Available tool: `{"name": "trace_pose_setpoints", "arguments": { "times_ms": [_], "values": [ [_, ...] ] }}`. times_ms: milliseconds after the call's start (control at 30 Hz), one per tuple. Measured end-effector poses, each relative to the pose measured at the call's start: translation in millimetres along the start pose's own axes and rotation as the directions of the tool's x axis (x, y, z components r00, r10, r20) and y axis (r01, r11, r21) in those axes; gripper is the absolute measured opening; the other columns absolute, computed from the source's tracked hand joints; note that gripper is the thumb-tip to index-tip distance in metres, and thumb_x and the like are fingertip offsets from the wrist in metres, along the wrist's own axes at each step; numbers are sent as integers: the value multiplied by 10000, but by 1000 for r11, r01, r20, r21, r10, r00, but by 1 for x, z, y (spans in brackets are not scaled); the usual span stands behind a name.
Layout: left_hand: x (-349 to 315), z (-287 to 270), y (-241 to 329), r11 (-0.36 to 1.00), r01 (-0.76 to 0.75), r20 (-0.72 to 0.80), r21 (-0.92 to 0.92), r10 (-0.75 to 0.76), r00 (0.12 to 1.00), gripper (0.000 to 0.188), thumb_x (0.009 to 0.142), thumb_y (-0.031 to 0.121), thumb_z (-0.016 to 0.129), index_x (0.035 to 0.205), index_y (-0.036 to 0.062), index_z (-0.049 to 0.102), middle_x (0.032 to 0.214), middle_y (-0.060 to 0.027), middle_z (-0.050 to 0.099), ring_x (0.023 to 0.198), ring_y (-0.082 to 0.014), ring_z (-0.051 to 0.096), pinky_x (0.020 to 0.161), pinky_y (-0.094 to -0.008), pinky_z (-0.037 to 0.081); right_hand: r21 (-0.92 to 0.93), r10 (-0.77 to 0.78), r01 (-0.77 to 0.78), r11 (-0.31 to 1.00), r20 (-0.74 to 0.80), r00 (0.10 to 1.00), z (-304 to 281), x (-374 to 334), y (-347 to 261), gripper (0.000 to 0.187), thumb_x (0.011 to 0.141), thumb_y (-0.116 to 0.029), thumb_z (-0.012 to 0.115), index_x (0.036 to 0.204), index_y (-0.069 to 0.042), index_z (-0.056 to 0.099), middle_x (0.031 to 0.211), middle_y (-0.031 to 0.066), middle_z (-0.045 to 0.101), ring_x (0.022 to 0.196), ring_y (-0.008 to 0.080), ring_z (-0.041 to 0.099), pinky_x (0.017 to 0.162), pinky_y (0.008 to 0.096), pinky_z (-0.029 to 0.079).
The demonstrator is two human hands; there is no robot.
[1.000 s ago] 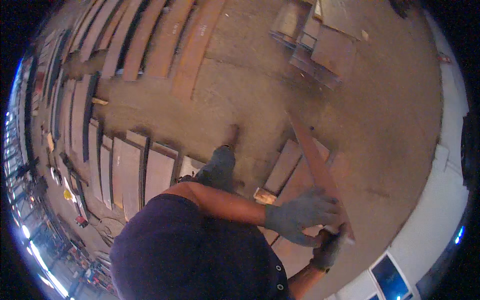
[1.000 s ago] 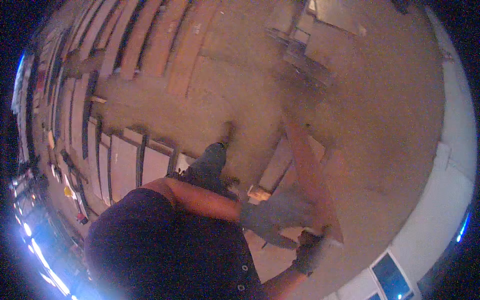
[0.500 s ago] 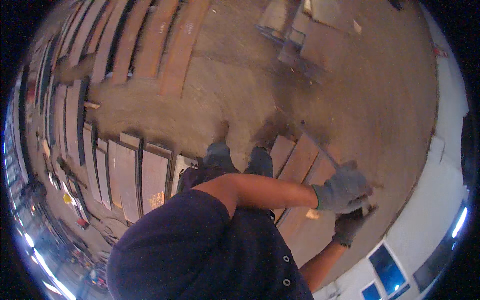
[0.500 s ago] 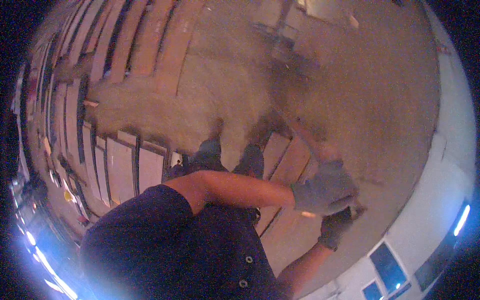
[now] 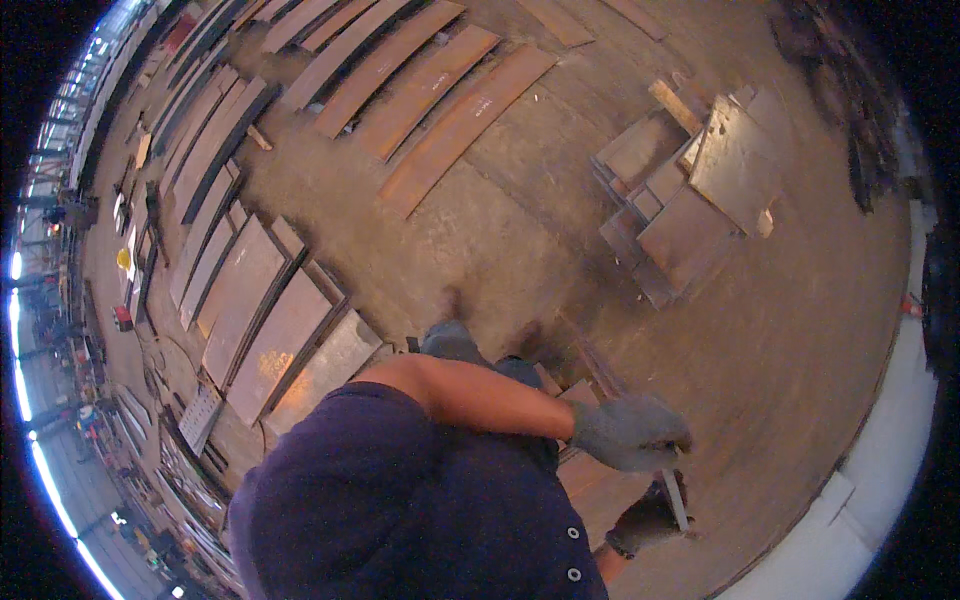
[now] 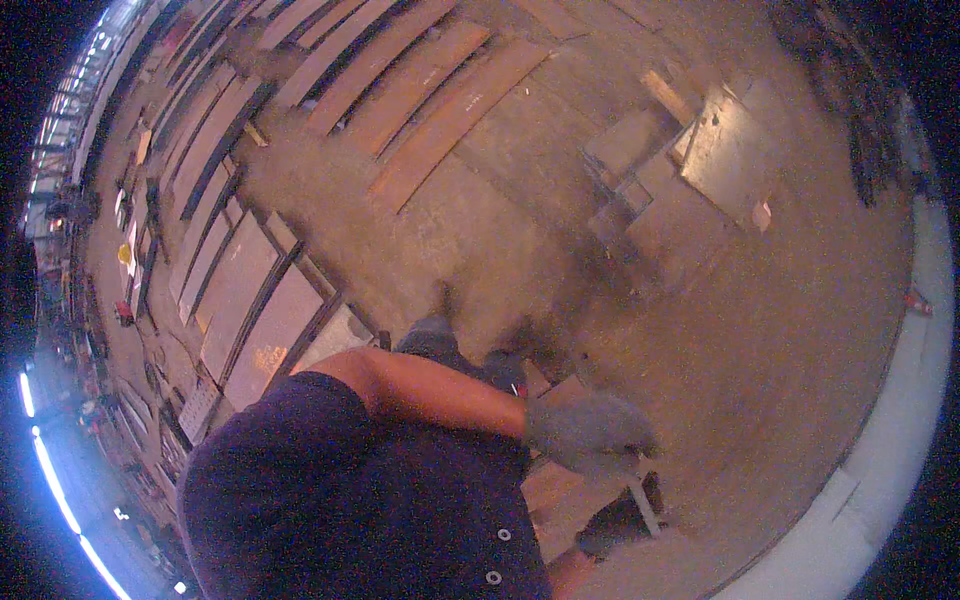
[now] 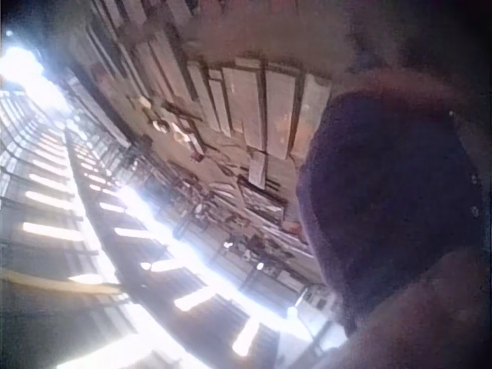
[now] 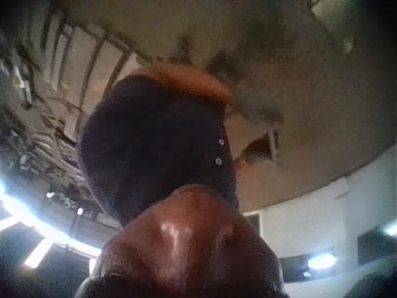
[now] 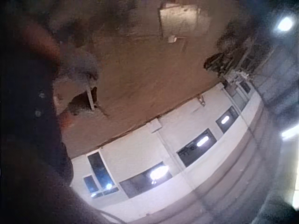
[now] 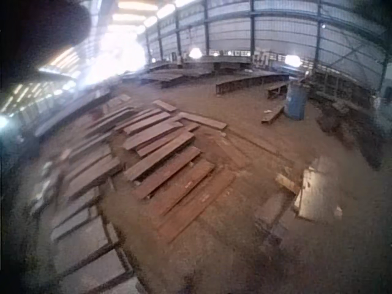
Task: The person walks through a workshop, picks up curved metal sheets, and stacks them on the floor. The person then uses a white marker to label one of the sheets before placing it back in the stack.
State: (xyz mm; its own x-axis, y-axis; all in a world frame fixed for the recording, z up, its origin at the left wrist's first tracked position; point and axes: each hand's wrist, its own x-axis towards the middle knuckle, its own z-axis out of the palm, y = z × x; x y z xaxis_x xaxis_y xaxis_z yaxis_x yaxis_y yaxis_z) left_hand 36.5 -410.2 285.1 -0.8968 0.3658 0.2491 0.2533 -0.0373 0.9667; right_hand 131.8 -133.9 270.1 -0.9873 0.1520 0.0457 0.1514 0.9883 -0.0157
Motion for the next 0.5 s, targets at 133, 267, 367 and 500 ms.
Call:
{"name": "trace_pose_setpoints", "arguments": {
  "times_ms": [133, 267, 367, 500],
  "values": [
    [-2, -31, -1, 963, 211, -155, 170, -185, 970, 350, 900, 267, 680, 1193, 75, 684, 1058, -164, 682, 1009, -353, 649, 854, -440, 514, 926, 10, -244, 289, 252, 968, -12, 18, -41, 479, 1036, -358, 501, 1365, -11, 530, 1470, 167, 521, 1365, 312, 478, 1194, 509, 272],
    [-14, -50, 9, 919, 395, -475, -4, -349, 808, 380, 910, 170, 646, 1279, 79, 631, 1037, -108, 661, 980, -235, 631, 865, -374, 507, 727, -135, -238, 644, 414, 900, 20, 33, -49, 531, 1001, -311, 600, 1398, 24, 491, 1538, 166, 470, 1408, 292, 450, 1158, 512, 339],
    [-13, -61, 14, 890, 454, -665, -42, -364, 652, 461, 917, 139, 623, 1369, 72, 558, 1047, -80, 640, 979, -181, 604, 867, -350, 503, 741, -301, -647, 180, 668, 681, 58, 53, -54, 514, 959, -240, 681, 1343, 70, 538, 1452, 181, 549, 1321, 293, 538, 1062, 498, 458],
    [-4, -74, 17, 859, 454, -810, -238, -434, 396, 542, 925, 140, 619, 1443, 67, 475, 1152, -88, 614, 979, -182, 595, 851, -333, 505, 754, -404, -547, 364, 657, 636, 124, 77, -90, 424, 963, -221, 646, 1264, 74, 606, 1316, 211, 631, 1203, 325, 617, 992, 474, 525]
  ]
}}
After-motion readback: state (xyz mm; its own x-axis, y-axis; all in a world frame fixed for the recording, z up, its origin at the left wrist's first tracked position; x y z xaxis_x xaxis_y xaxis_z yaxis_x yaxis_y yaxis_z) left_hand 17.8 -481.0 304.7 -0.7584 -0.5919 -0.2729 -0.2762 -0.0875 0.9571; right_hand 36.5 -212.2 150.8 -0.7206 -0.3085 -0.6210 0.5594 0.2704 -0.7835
